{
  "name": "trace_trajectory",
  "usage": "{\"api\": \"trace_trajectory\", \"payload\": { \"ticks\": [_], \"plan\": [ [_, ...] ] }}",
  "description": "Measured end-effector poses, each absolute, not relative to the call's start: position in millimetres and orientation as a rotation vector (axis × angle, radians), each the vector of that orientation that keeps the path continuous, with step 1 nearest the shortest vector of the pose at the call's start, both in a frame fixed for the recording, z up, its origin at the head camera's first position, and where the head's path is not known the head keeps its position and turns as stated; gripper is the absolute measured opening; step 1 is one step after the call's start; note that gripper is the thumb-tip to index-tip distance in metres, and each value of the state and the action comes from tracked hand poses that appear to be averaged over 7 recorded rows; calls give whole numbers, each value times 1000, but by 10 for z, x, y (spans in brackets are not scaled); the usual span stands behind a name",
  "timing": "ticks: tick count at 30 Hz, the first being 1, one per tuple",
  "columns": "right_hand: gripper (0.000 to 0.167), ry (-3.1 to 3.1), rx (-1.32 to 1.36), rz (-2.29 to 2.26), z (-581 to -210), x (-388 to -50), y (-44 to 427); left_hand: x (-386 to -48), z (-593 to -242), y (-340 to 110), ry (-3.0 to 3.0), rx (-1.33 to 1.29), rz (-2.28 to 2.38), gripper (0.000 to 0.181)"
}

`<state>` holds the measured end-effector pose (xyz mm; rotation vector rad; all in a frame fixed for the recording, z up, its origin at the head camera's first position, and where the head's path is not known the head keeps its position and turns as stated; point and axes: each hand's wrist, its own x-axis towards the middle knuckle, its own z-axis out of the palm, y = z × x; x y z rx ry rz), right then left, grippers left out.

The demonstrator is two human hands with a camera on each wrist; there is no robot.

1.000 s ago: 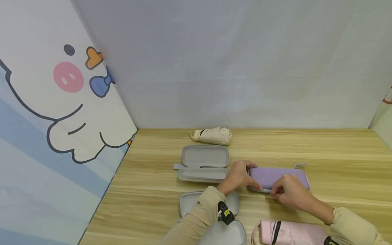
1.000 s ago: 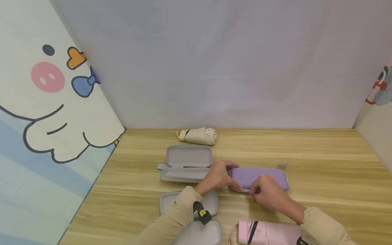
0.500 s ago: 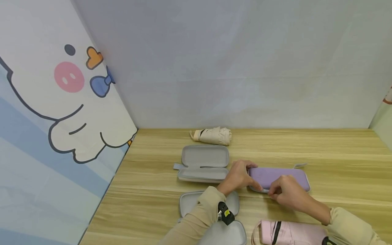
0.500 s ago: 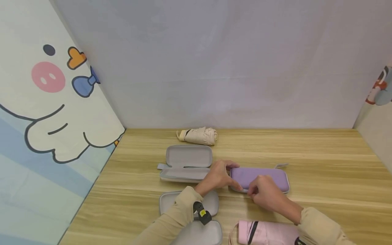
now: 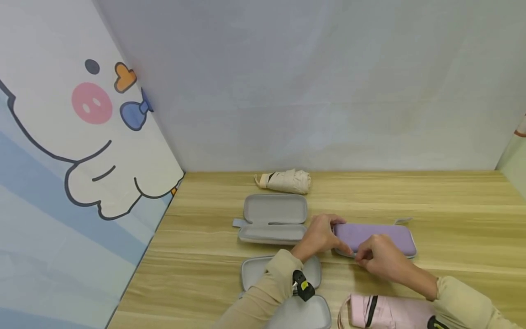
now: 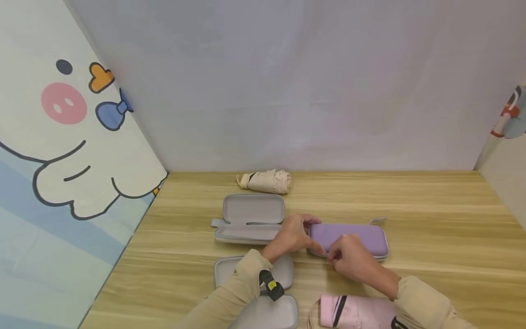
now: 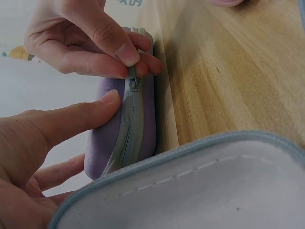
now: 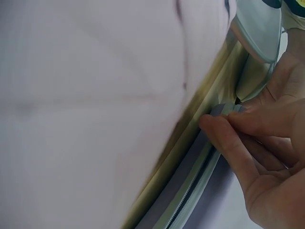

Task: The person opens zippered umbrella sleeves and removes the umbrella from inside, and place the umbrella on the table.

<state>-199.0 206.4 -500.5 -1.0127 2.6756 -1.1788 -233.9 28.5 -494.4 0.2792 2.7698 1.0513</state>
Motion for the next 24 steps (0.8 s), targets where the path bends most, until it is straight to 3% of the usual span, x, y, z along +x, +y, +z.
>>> {"api": "trace_trajectory", "payload": {
  "ticks": [24],
  "plan": [
    [23,2738,-1036,-1194,-5078,-1982,1899,-2375,-4981,286,2834,357,1011,64]
  ]
}}
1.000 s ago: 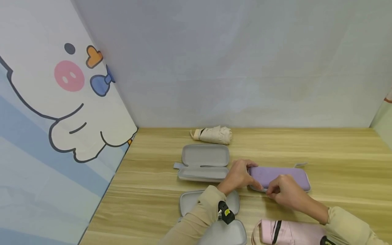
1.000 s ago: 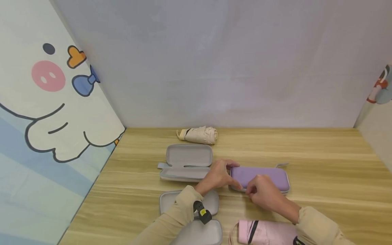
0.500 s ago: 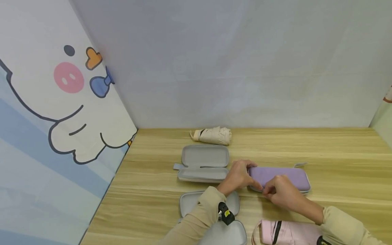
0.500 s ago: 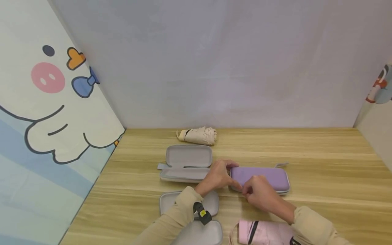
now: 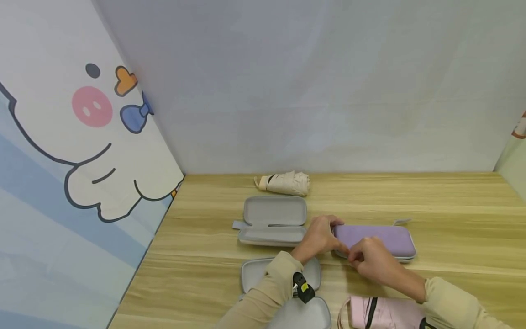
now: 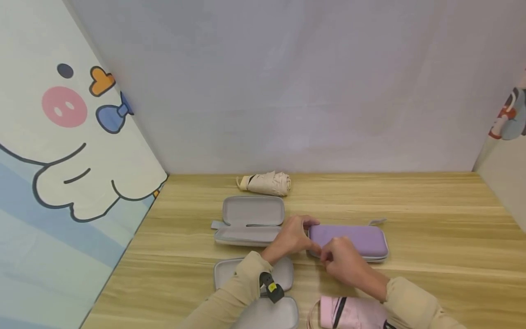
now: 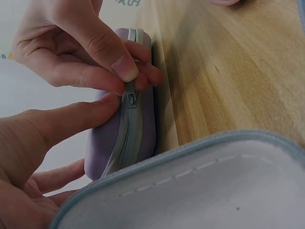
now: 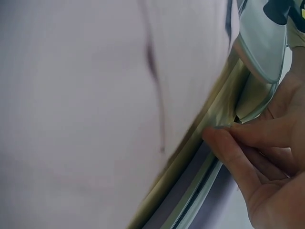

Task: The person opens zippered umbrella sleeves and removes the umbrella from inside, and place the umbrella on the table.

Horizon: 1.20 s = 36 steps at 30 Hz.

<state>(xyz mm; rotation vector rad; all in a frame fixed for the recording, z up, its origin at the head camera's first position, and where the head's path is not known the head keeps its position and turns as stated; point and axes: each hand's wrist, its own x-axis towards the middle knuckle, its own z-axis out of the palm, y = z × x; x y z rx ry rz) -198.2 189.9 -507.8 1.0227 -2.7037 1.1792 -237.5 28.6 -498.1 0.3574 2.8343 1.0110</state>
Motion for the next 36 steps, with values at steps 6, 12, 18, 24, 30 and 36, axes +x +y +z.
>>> {"api": "trace_trajectory", "payload": {
  "ticks": [6,12,18,24,30,36],
  "plan": [
    [23,-2734,959,1186,-5073,-1959,1850,-2380,-4993,297,2856,354,1009,62],
    [20,-2749,911,1174,-5051,-1922,1835,-2366,-5000,318,2886,341,993,58],
    [21,-2652,928,1166,-5091,-1915,1843,-2351,-4992,313,2914,374,972,55],
    [21,-2686,891,1195,-5091,-1901,1845,-2335,-4975,319,2922,378,964,53],
    [24,-2709,885,1170,-5067,-1873,1832,-2337,-4978,325,2950,399,948,49],
    [25,-2695,888,1180,-5067,-1863,1829,-2338,-4996,338,2966,409,942,46]
  ]
}}
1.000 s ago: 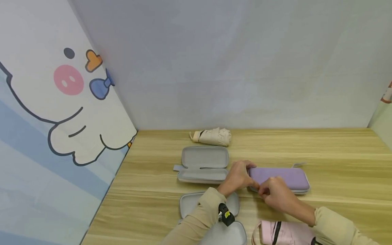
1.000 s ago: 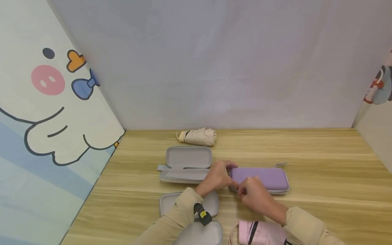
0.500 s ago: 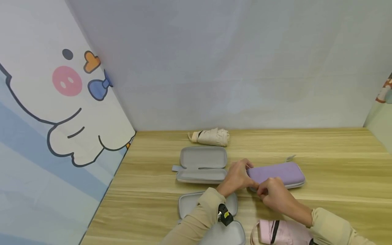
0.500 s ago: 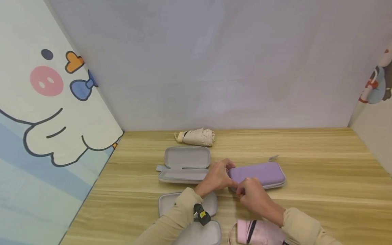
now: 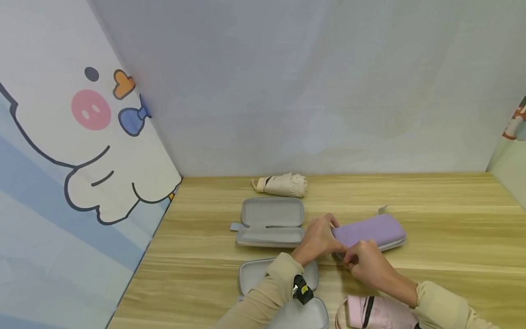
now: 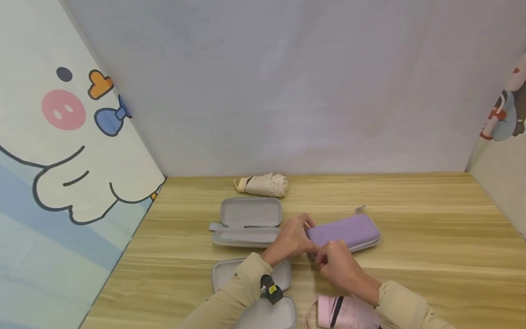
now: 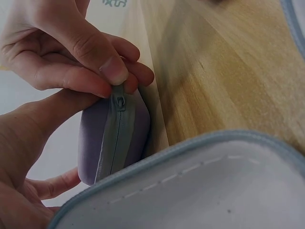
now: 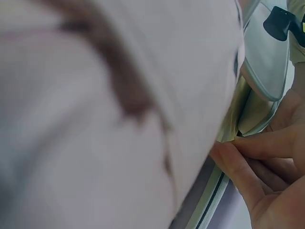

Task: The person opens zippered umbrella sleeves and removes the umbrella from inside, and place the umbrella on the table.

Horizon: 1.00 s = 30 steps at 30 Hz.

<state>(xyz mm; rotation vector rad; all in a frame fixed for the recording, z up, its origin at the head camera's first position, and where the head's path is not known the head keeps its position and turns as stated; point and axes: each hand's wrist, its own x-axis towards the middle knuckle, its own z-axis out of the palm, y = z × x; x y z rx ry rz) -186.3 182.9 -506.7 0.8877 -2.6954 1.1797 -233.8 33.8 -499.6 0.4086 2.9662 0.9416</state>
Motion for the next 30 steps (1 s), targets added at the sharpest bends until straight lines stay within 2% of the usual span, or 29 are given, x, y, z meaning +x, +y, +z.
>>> {"api": "trace_trajectory", "payload": {
  "ticks": [14,23,30],
  "plan": [
    [21,-2701,829,1156,-5063,-1823,1826,-2336,-5011,348,2989,460,873,53],
    [21,-2674,792,1138,-5080,-1796,1814,-2328,-5006,382,3015,439,839,47],
    [20,-2708,758,1111,-5068,-1773,1830,-2250,-5010,393,2962,315,828,52]
  ]
}}
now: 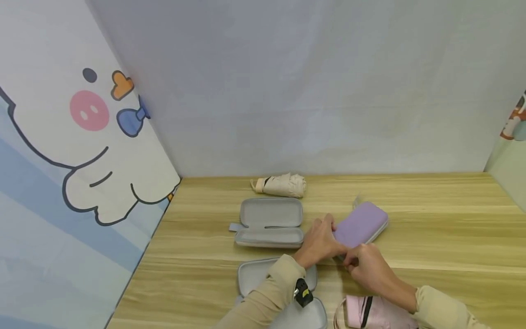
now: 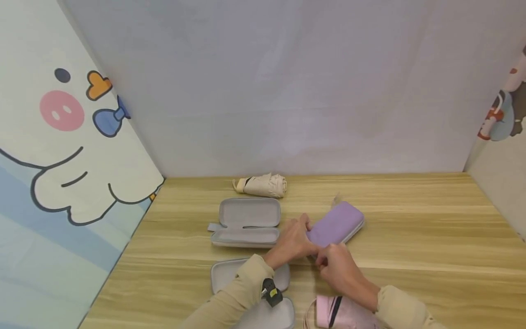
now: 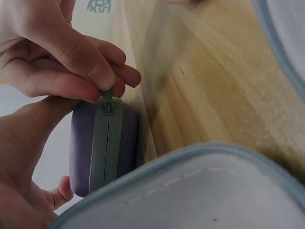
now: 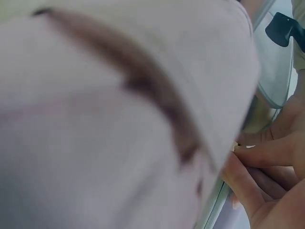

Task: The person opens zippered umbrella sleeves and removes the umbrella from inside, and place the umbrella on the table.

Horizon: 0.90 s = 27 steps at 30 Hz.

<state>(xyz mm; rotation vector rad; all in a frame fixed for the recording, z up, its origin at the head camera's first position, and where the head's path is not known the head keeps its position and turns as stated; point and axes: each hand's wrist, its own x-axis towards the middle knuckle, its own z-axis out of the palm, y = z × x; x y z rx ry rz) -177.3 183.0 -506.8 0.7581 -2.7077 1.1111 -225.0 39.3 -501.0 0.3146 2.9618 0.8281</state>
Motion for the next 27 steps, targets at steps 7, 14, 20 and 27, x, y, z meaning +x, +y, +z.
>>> {"api": "trace_trajectory", "payload": {
  "ticks": [7,14,20,27],
  "plan": [
    [19,-2738,756,1190,-5068,-1802,1880,-2315,-4871,388,2902,540,683,36],
    [18,-2726,786,1218,-5088,-1822,1904,-2549,-4766,404,2667,1180,545,47],
    [17,-2720,806,1219,-5109,-1836,1907,-2616,-4757,423,2497,1267,387,51],
    [18,-2728,807,1231,-5105,-1835,1902,-2634,-4719,400,2454,1257,303,55]
  ]
}}
